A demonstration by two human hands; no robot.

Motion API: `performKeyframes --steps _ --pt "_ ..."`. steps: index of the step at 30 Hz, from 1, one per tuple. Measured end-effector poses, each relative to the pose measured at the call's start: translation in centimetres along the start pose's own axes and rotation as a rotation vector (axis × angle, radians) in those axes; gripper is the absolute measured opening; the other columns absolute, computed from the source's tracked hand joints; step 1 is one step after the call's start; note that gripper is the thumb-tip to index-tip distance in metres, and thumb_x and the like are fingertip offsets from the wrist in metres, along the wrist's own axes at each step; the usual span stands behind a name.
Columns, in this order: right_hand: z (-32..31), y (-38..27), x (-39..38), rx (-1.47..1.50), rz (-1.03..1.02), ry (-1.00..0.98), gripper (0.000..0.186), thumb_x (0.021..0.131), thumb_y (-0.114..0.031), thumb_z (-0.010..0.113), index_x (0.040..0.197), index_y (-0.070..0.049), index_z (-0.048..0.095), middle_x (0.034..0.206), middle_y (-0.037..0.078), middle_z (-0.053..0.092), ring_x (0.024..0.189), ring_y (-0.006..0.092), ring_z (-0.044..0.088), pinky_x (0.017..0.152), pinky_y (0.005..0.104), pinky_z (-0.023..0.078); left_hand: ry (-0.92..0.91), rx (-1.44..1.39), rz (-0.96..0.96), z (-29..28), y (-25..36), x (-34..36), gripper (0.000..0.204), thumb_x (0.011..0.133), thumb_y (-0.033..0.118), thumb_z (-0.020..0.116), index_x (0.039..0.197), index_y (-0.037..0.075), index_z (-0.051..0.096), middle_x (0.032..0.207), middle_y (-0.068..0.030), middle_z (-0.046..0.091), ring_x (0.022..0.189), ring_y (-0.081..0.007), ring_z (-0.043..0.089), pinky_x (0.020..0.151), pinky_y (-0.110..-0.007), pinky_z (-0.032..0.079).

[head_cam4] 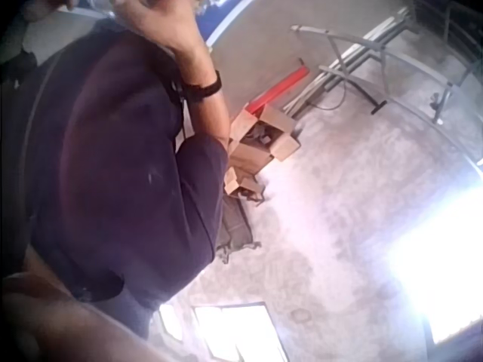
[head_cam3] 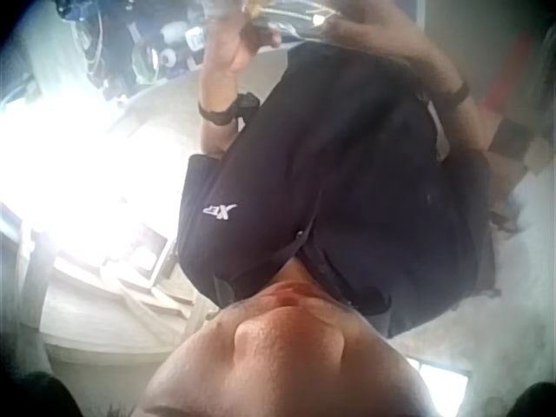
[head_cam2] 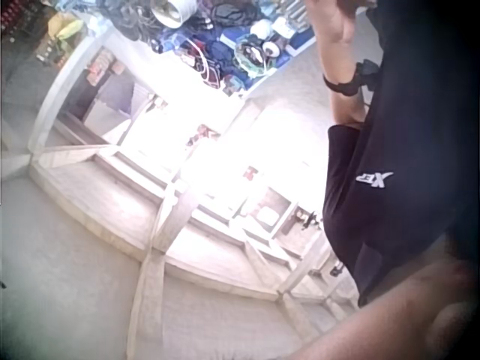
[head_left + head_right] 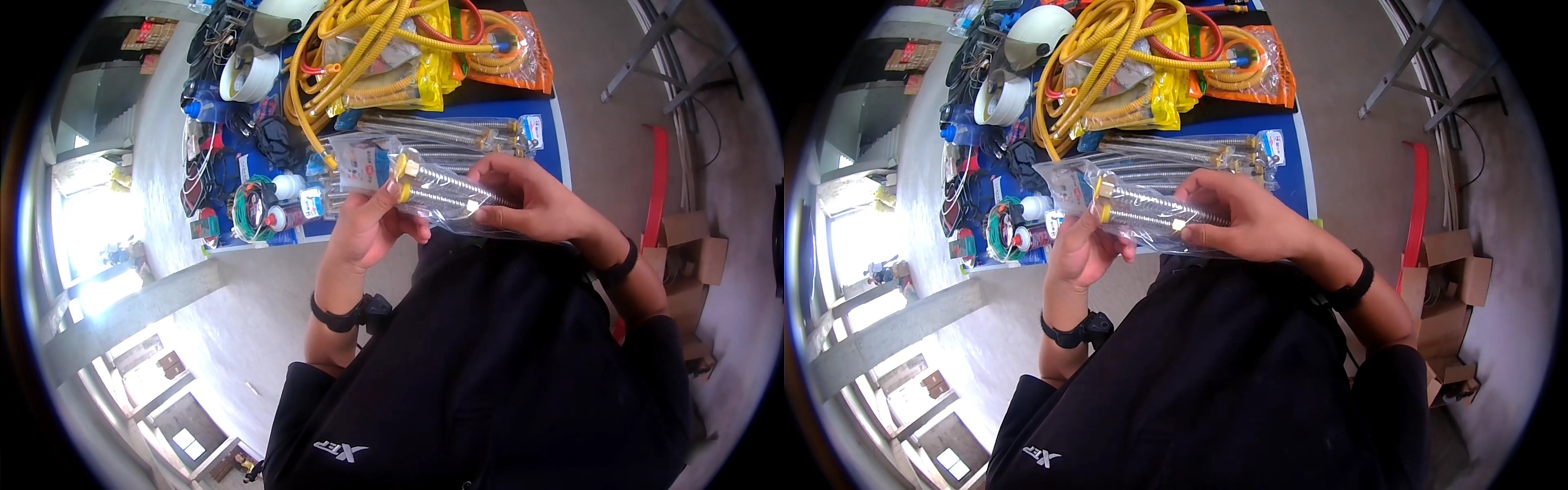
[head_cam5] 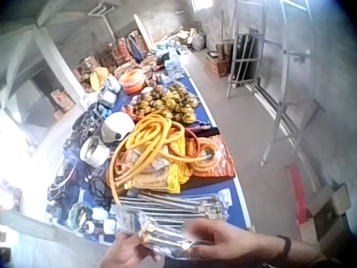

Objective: The person picks up a packaged flexible metal hose from a table, turns it over to look at the label, and handles the ends of the hose through the plastic packaging.

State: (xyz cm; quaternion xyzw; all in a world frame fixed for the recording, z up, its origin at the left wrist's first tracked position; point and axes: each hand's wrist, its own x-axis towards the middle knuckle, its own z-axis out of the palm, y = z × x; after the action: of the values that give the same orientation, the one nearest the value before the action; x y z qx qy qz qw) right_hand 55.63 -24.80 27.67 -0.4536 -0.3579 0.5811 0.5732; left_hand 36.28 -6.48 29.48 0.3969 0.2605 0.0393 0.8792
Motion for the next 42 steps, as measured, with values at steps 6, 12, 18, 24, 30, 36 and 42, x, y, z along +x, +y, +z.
performKeyframes --steps 6,12,18,24,30,36,42 --pt "-0.1 -0.2 0.2 0.011 0.036 -0.047 0.031 0.093 -0.008 0.066 0.118 -0.003 0.05 0.105 0.003 0.061 0.099 0.0089 0.057 0.086 0.0258 0.047 0.035 -0.032 0.01 0.1 0.1 0.1 0.029 0.099 0.022 0.059 0.118 0.001 0.054 0.093 -0.0111 0.067 0.072 -0.0244 0.068 0.057 -0.037 0.058" --pt "-0.1 0.4 0.1 -0.028 0.024 -0.06 0.03 0.094 -0.014 0.067 0.116 -0.002 0.05 0.097 0.004 0.062 0.085 0.0076 0.056 0.072 0.0252 0.047 -0.008 -0.138 0.014 -1.5 -1.0 0.0 0.027 0.099 0.021 0.058 0.119 0.004 0.054 0.093 -0.0089 0.065 0.074 -0.0205 0.065 0.058 -0.037 0.056" --pt "-0.3 0.3 0.3 0.004 0.071 -0.078 0.031 0.095 -0.017 0.066 0.115 -0.002 0.049 0.092 0.006 0.062 0.078 0.0085 0.059 0.065 0.0256 0.049 0.275 0.006 0.274 2.2 -0.2 0.5 0.04 0.094 0.011 0.063 0.13 0.002 0.049 0.111 -0.0081 0.064 0.094 -0.0199 0.065 0.081 -0.03 0.055" --pt "-0.1 -0.2 0.0 -0.205 0.023 -0.024 0.033 0.093 -0.019 0.068 0.114 0.0 0.051 0.09 0.008 0.063 0.076 0.0108 0.06 0.068 0.0287 0.05 0.228 0.294 0.386 1.8 0.5 0.0 0.043 0.083 0.002 0.075 0.122 0.0 0.057 0.111 -0.0055 0.066 0.096 -0.0139 0.064 0.085 -0.026 0.051" --pt "-0.4 -0.5 -0.4 -0.255 0.015 -0.021 0.03 0.093 -0.021 0.069 0.109 0.001 0.055 0.084 0.009 0.065 0.073 0.014 0.064 0.069 0.0312 0.05 0.212 0.503 0.352 1.4 1.1 -0.9 0.043 0.082 0.005 0.078 0.12 0.001 0.059 0.109 -0.0084 0.067 0.1 -0.0148 0.062 0.089 -0.028 0.048" --pt "-0.8 -0.2 -0.5 -0.371 -0.044 0.017 0.026 0.093 -0.018 0.067 0.106 0.001 0.056 0.078 0.01 0.067 0.071 0.0171 0.066 0.066 0.0321 0.049 0.13 0.841 0.576 1.8 2.0 -0.2 0.031 0.08 0.007 0.08 0.106 -0.001 0.066 0.092 -0.0013 0.065 0.085 -0.0098 0.059 0.077 -0.022 0.047" --pt "-0.6 -1.4 -0.8 -0.491 -0.057 0.03 0.023 0.096 -0.019 0.062 0.104 0.002 0.059 0.075 0.016 0.066 0.07 0.0253 0.066 0.064 0.0367 0.049 0.231 0.703 0.442 2.2 1.9 -0.8 0.028 0.079 0.007 0.081 0.102 -0.001 0.068 0.09 -0.0022 0.065 0.084 -0.0098 0.059 0.076 -0.022 0.047"
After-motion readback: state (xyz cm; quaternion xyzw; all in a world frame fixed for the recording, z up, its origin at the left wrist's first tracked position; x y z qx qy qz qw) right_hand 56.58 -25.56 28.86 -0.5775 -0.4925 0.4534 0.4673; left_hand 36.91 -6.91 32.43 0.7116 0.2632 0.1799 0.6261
